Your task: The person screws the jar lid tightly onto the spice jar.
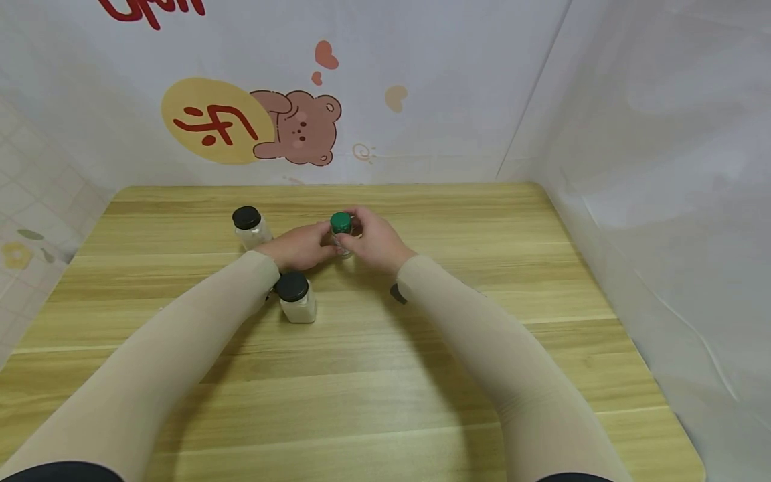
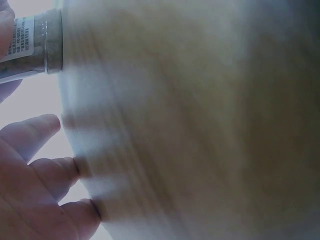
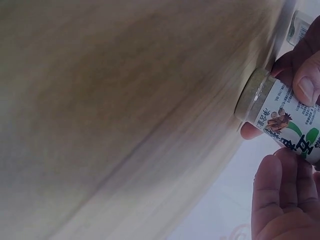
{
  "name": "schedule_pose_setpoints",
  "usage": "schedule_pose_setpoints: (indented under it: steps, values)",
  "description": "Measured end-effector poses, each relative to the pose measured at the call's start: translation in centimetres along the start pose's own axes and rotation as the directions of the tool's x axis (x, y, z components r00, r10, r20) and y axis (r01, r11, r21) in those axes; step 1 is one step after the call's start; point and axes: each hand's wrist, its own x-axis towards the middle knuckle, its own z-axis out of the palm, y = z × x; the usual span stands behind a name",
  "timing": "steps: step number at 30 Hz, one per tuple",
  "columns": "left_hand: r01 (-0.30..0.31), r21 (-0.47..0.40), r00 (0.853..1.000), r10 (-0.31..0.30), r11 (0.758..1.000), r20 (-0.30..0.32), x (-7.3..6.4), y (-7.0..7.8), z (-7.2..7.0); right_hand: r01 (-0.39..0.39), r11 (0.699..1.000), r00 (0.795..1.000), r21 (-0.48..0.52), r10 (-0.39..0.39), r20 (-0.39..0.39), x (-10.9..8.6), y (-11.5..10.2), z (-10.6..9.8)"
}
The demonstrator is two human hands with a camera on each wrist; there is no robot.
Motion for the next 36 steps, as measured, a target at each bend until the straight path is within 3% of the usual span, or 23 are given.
schedule_pose_setpoints:
  steps: [36]
  values:
    - [0.005, 0.0, 1.0, -0.005, 1.0, -0.004, 0.05, 0.01, 0.03, 0.029, 0.998, 1.0, 0.047, -0.029, -0.001, -0.02, 0.27, 0.11]
